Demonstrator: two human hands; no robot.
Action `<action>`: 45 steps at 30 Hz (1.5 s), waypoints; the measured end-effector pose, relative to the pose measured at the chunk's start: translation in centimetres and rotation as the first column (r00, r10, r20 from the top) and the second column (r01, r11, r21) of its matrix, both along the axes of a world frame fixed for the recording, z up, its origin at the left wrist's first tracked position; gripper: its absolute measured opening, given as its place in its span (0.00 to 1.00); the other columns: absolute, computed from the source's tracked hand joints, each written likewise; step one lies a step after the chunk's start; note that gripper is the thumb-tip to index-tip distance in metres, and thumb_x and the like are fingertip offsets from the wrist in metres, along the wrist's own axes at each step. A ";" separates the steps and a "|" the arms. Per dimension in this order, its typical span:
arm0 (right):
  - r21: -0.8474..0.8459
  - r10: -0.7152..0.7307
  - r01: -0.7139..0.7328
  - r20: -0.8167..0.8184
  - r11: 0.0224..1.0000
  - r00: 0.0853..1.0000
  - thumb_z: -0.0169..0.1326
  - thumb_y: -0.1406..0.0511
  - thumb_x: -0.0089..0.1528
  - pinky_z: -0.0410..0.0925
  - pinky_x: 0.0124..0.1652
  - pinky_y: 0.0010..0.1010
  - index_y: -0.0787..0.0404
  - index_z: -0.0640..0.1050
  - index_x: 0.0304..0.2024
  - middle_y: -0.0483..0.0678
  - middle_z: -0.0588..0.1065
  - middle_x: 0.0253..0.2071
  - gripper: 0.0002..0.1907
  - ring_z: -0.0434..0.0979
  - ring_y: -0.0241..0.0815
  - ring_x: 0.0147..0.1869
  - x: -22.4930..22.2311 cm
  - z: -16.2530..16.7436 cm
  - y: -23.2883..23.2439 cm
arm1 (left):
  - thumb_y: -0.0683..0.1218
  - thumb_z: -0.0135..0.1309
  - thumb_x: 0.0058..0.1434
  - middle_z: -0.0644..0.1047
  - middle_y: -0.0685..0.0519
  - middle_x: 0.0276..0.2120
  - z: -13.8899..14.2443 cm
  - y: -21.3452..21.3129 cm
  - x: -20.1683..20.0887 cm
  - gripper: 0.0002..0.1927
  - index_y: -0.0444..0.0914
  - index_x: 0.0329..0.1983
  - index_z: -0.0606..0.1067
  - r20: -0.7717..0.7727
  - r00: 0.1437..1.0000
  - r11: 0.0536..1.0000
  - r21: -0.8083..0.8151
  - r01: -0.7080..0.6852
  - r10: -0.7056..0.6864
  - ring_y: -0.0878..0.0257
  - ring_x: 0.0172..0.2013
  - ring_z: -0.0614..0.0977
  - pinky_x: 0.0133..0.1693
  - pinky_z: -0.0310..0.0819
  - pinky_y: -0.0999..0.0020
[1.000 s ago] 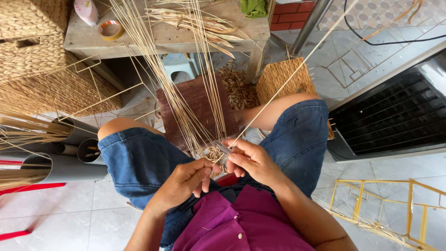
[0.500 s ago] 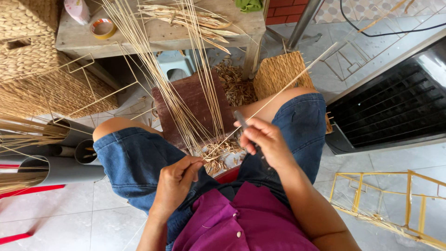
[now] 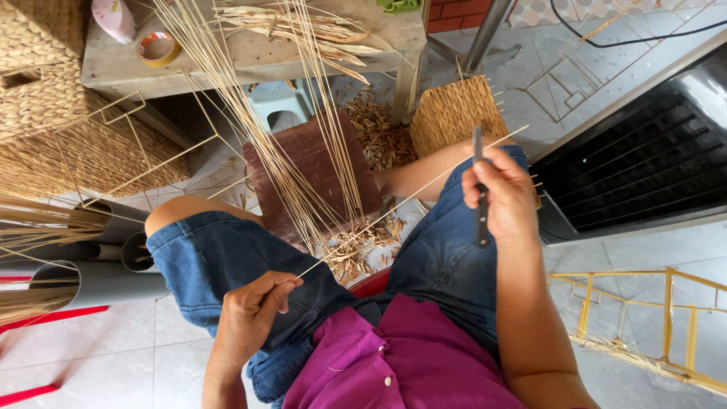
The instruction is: The person sits on the floor and uses a small knife to split and shave thin bamboo strips, drawing each strip under the blade to remove rough edges. They work one strip at a time, then set finished strips with a growing bundle of thin bamboo sticks beside them.
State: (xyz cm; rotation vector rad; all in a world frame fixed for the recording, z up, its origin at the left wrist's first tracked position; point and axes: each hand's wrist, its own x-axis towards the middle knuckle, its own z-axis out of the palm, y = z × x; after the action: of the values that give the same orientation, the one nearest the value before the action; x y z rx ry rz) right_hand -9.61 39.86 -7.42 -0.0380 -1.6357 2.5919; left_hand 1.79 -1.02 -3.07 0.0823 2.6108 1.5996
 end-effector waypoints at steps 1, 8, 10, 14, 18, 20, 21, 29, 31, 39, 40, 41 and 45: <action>-0.019 -0.021 0.021 -0.002 1.000 1.000 0.53 0.68 0.70 0.64 0.28 0.26 0.64 0.77 0.59 0.49 0.74 0.31 0.15 0.69 0.35 0.28 -0.1 -0.1 0.6 | 0.40 0.57 0.62 0.80 0.57 0.21 0.0 -0.4 0.1 0.07 0.36 0.39 0.84 0.008 1.000 1.000 -0.011 -0.004 0.004 0.73 0.22 0.76 0.23 0.68 0.76; -0.050 -0.223 0.222 -0.018 0.974 0.975 0.52 0.69 0.71 0.64 0.28 0.26 0.63 0.75 0.62 0.47 0.74 0.32 0.17 0.69 0.36 0.29 -0.6 1.2 3.2 | 0.41 0.56 0.63 0.77 0.56 0.17 0.2 -2.2 0.7 0.07 0.38 0.39 0.84 -0.011 0.995 0.992 -0.069 -0.105 0.104 0.74 0.20 0.75 0.22 0.67 0.77; -0.028 -0.192 0.191 -0.026 0.981 0.981 0.51 0.68 0.71 0.64 0.28 0.26 0.63 0.75 0.63 0.47 0.73 0.31 0.17 0.69 0.35 0.28 -0.2 2.0 2.5 | 0.41 0.56 0.64 0.75 0.56 0.16 0.2 -1.8 0.6 0.07 0.38 0.40 0.84 -0.025 0.990 0.989 -0.054 -0.138 0.137 0.74 0.20 0.74 0.22 0.65 0.76; 0.193 0.099 -0.100 0.015 0.976 0.995 0.49 0.67 0.70 0.65 0.27 0.24 0.63 0.73 0.65 0.46 0.74 0.28 0.20 0.69 0.32 0.26 1.6 2.0 -3.3 | 0.40 0.55 0.65 0.75 0.56 0.16 -0.2 0.8 -0.3 0.07 0.37 0.40 0.83 0.022 0.988 0.988 0.032 -0.152 0.152 0.74 0.18 0.72 0.20 0.64 0.76; 0.268 0.595 -0.593 0.084 0.759 0.800 0.47 0.67 0.70 0.69 0.28 0.21 0.60 0.67 0.69 0.45 0.77 0.29 0.24 0.72 0.29 0.27 3.8 1.0 -10.1 | 0.40 0.54 0.65 0.76 0.55 0.16 -0.2 3.5 -1.1 0.08 0.37 0.41 0.83 0.038 0.996 0.990 0.111 -0.086 0.082 0.73 0.18 0.72 0.20 0.63 0.75; 0.292 0.658 -0.654 0.099 0.698 0.747 0.46 0.68 0.71 0.69 0.28 0.20 0.61 0.69 0.68 0.45 0.77 0.29 0.22 0.72 0.28 0.27 5.1 0.1 -12.8 | 0.40 0.55 0.64 0.77 0.56 0.18 -0.2 4.4 -1.4 0.07 0.36 0.41 0.82 -0.023 0.999 0.993 0.113 -0.022 0.024 0.75 0.20 0.75 0.22 0.66 0.76; 0.270 0.666 -0.669 0.118 0.692 0.737 0.46 0.68 0.71 0.68 0.28 0.20 0.62 0.69 0.67 0.45 0.77 0.29 0.21 0.71 0.28 0.27 5.6 -0.5 -13.9 | 0.40 0.55 0.64 0.77 0.56 0.18 -0.2 4.8 -1.4 0.07 0.35 0.41 0.82 -0.051 0.999 0.994 0.112 0.011 -0.005 0.75 0.21 0.76 0.22 0.68 0.76; 0.133 0.563 -0.571 0.095 0.810 0.821 0.46 0.69 0.70 0.65 0.26 0.20 0.65 0.74 0.61 0.45 0.76 0.29 0.17 0.70 0.29 0.26 4.0 -1.8 -12.9 | 0.42 0.56 0.64 0.76 0.55 0.17 -0.2 4.4 -1.1 0.07 0.37 0.40 0.83 0.021 1.000 0.999 0.033 -0.014 0.014 0.74 0.19 0.75 0.22 0.67 0.75; 0.140 0.499 -0.503 0.065 0.853 0.864 0.46 0.69 0.71 0.65 0.27 0.20 0.66 0.76 0.59 0.45 0.76 0.29 0.16 0.70 0.29 0.26 3.2 -1.4 -11.6 | 0.43 0.57 0.64 0.76 0.56 0.17 -0.2 3.9 -1.0 0.07 0.37 0.40 0.83 0.030 0.999 0.999 0.032 -0.018 0.017 0.74 0.20 0.75 0.22 0.67 0.75; 0.176 0.196 -0.197 0.024 0.964 0.980 0.50 0.68 0.69 0.63 0.26 0.22 0.65 0.77 0.58 0.46 0.75 0.29 0.15 0.69 0.32 0.26 0.1 -0.9 -5.6 | 0.44 0.57 0.64 0.76 0.56 0.17 -0.2 1.2 -0.2 0.07 0.38 0.40 0.83 -0.005 1.000 0.999 -0.033 -0.027 0.027 0.75 0.20 0.75 0.23 0.67 0.75; 0.154 0.163 -0.163 0.008 0.975 0.987 0.51 0.68 0.69 0.63 0.27 0.23 0.65 0.77 0.58 0.46 0.74 0.29 0.15 0.69 0.32 0.26 -0.2 -0.8 -4.8 | 0.44 0.57 0.64 0.76 0.56 0.17 -0.1 0.9 -0.2 0.07 0.38 0.40 0.83 0.029 0.999 0.998 -0.050 -0.042 0.043 0.74 0.19 0.74 0.22 0.67 0.75; 0.126 0.128 -0.128 0.005 0.984 0.992 0.51 0.68 0.69 0.63 0.27 0.23 0.64 0.77 0.58 0.46 0.74 0.29 0.15 0.69 0.32 0.26 -0.4 -0.8 -3.9 | 0.44 0.57 0.63 0.76 0.56 0.16 0.0 0.6 -0.1 0.07 0.39 0.40 0.83 0.064 0.996 0.996 -0.067 -0.057 0.061 0.73 0.18 0.73 0.21 0.66 0.74; 0.015 -0.009 0.009 0.001 1.000 1.000 0.51 0.69 0.70 0.64 0.28 0.25 0.63 0.77 0.58 0.47 0.73 0.30 0.14 0.68 0.34 0.27 -1.2 -0.7 -0.1 | 0.44 0.57 0.63 0.76 0.57 0.16 0.3 -0.6 0.2 0.07 0.40 0.40 0.84 0.117 0.988 0.992 -0.083 -0.093 0.102 0.73 0.17 0.73 0.19 0.67 0.74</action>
State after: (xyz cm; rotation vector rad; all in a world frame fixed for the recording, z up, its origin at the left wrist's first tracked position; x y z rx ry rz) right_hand -10.80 39.80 -8.11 -0.0462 -1.6518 2.5727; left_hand 2.04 -1.64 -2.73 -0.1449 2.6159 1.4792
